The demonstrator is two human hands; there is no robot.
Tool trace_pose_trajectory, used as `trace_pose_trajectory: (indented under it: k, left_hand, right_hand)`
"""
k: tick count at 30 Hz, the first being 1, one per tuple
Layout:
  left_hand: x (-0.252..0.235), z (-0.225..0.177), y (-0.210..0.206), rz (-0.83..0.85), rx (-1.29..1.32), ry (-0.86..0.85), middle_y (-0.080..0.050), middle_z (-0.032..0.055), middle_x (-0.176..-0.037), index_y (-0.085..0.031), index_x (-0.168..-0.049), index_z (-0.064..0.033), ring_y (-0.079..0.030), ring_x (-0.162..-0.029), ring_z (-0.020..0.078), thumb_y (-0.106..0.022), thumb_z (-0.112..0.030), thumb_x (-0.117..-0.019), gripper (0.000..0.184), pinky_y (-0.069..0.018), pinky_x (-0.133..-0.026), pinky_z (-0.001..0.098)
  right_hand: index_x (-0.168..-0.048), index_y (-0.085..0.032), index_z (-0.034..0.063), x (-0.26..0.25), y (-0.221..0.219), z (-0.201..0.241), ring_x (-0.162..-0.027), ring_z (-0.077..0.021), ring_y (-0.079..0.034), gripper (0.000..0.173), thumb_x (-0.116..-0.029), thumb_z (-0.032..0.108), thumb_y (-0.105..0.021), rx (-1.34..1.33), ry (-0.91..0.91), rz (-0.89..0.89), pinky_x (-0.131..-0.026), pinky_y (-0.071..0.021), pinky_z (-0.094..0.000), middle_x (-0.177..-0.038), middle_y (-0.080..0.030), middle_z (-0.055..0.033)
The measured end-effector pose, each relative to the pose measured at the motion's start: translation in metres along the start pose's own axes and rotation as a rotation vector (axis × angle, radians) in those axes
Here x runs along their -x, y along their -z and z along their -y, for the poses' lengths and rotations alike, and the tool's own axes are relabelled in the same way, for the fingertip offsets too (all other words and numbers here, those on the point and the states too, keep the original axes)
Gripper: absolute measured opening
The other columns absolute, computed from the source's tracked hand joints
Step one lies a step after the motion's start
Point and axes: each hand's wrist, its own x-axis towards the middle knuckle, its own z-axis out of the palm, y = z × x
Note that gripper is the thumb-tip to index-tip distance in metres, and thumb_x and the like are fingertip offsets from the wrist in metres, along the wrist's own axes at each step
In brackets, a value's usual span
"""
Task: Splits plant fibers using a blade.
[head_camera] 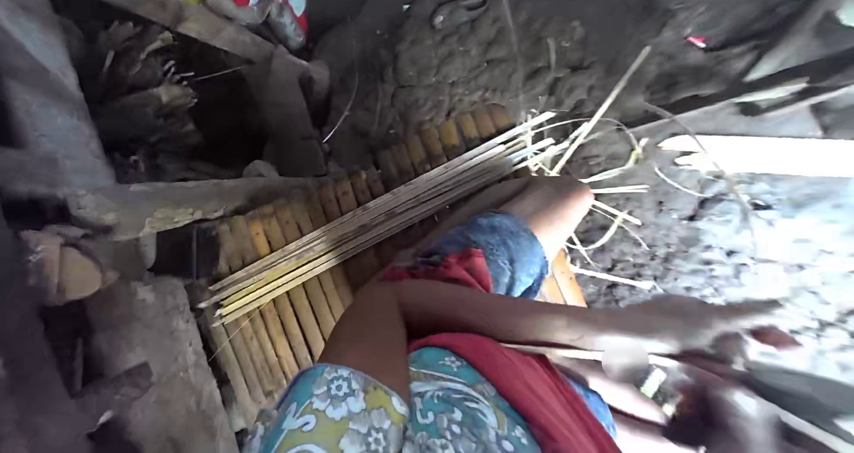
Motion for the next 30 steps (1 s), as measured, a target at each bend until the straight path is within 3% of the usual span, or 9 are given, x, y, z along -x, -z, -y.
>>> trace_pose_trajectory:
  k: [1, 3, 8, 11, 13, 15, 20, 26, 30]
  left_hand:
    - [-0.005, -0.002, 0.007, -0.008, -0.036, -0.028, -0.062, 0.0105, -0.074, -0.061, -0.122, 0.0144, -0.054, -0.064, 0.0094, -0.036, -0.005, -0.1096, 0.034, -0.0494, -0.067, 0.0244]
    - [-0.008, -0.004, 0.020, -0.085, 0.232, 0.087, -0.042, -0.0032, -0.066, -0.054, -0.125, 0.0075, -0.040, -0.052, -0.0006, -0.031, -0.012, -0.1113, 0.033, -0.0387, -0.051, 0.0134]
    - [-0.030, 0.026, 0.067, -0.501, 0.598, 0.176, -0.037, -0.0107, -0.054, -0.053, -0.110, -0.0113, -0.034, -0.041, 0.0000, -0.025, -0.035, -0.1133, 0.037, -0.0338, -0.042, 0.0148]
    - [0.020, 0.023, 0.038, -0.074, 0.330, 0.277, -0.050, -0.0050, -0.065, -0.054, -0.130, -0.0099, -0.048, -0.054, 0.0025, -0.021, -0.048, -0.1114, 0.054, -0.0441, -0.055, 0.0166]
    - [0.038, 0.008, 0.023, 0.184, 0.174, 0.335, -0.049, -0.0089, -0.063, -0.058, -0.124, -0.0096, -0.047, -0.054, -0.0011, -0.020, -0.040, -0.1118, 0.051, -0.0425, -0.054, 0.0137]
    - [0.042, 0.001, 0.018, 0.186, 0.089, 0.381, -0.045, -0.0098, -0.062, -0.061, -0.121, -0.0099, -0.043, -0.052, -0.0020, -0.024, -0.032, -0.1123, 0.044, -0.0393, -0.053, 0.0130]
    - [0.030, 0.018, 0.022, 0.024, 0.279, 0.394, -0.037, -0.0079, -0.057, -0.059, -0.124, -0.0193, -0.035, -0.042, 0.0017, -0.028, -0.050, -0.1103, 0.046, -0.0342, -0.041, 0.0153]
    - [0.014, 0.051, 0.051, -0.211, 0.422, 0.265, -0.036, -0.0129, -0.059, -0.052, -0.122, -0.0192, -0.035, -0.044, -0.0017, -0.022, -0.047, -0.1116, 0.042, -0.0354, -0.046, 0.0114]
    - [0.035, 0.016, 0.026, 0.155, 0.313, 0.428, -0.059, -0.0134, -0.066, -0.050, -0.140, -0.0264, -0.055, -0.056, -0.0010, -0.026, -0.054, -0.1085, 0.048, -0.0492, -0.058, 0.0173]
  right_hand:
    - [-0.104, -0.069, 0.0154, -0.003, -0.016, -0.003, -0.071, 0.0025, -0.069, 0.010, -0.1004, 0.023, -0.065, 0.034, 0.013, -0.040, -0.064, -0.0602, -0.0202, -0.088, -0.074, 0.0152]
    - [-0.108, -0.070, 0.0355, 0.001, -0.025, -0.002, -0.067, 0.0079, -0.065, 0.010, -0.0995, 0.038, -0.065, -0.022, 0.030, -0.065, -0.058, -0.0558, -0.0127, -0.088, -0.073, 0.0229]
    - [-0.114, -0.071, 0.0354, 0.044, -0.005, 0.013, -0.070, 0.0093, -0.065, 0.015, -0.1011, 0.038, -0.063, -0.088, 0.079, -0.064, -0.059, -0.0529, -0.0087, -0.092, -0.072, 0.0214]
    - [-0.108, -0.069, 0.0350, 0.046, -0.005, -0.006, -0.066, 0.0074, -0.065, 0.009, -0.1002, 0.039, -0.065, -0.007, 0.034, -0.263, -0.057, -0.0543, -0.0117, -0.086, -0.072, 0.0213]
    - [-0.106, -0.069, 0.0372, 0.044, 0.002, -0.008, -0.063, 0.0064, -0.064, 0.011, -0.0976, 0.043, -0.067, -0.016, -0.035, -0.360, -0.054, -0.0547, -0.0125, -0.083, -0.072, 0.0221]
    - [-0.101, -0.071, 0.0343, 0.038, -0.003, -0.010, -0.061, 0.0059, -0.063, 0.014, -0.0965, 0.047, -0.067, -0.026, -0.047, -0.331, -0.054, -0.0547, -0.0142, -0.079, -0.070, 0.0204]
    - [-0.094, -0.072, 0.0067, 0.024, -0.045, -0.016, -0.063, 0.0051, -0.059, 0.029, -0.0994, 0.034, -0.066, -0.030, 0.030, -0.155, -0.056, -0.0523, -0.0142, -0.076, -0.067, 0.0073]
    - [-0.102, -0.072, 0.0170, 0.072, -0.028, 0.000, -0.070, 0.0121, -0.058, 0.024, -0.1039, 0.037, -0.060, -0.224, 0.004, -0.110, -0.062, -0.0488, -0.0067, -0.082, -0.068, 0.0153]
    - [-0.105, -0.072, 0.0225, 0.079, -0.024, -0.002, -0.071, 0.0123, -0.061, 0.018, -0.1031, 0.036, -0.061, -0.282, -0.026, -0.214, -0.062, -0.0503, -0.0058, -0.087, -0.070, 0.0189]
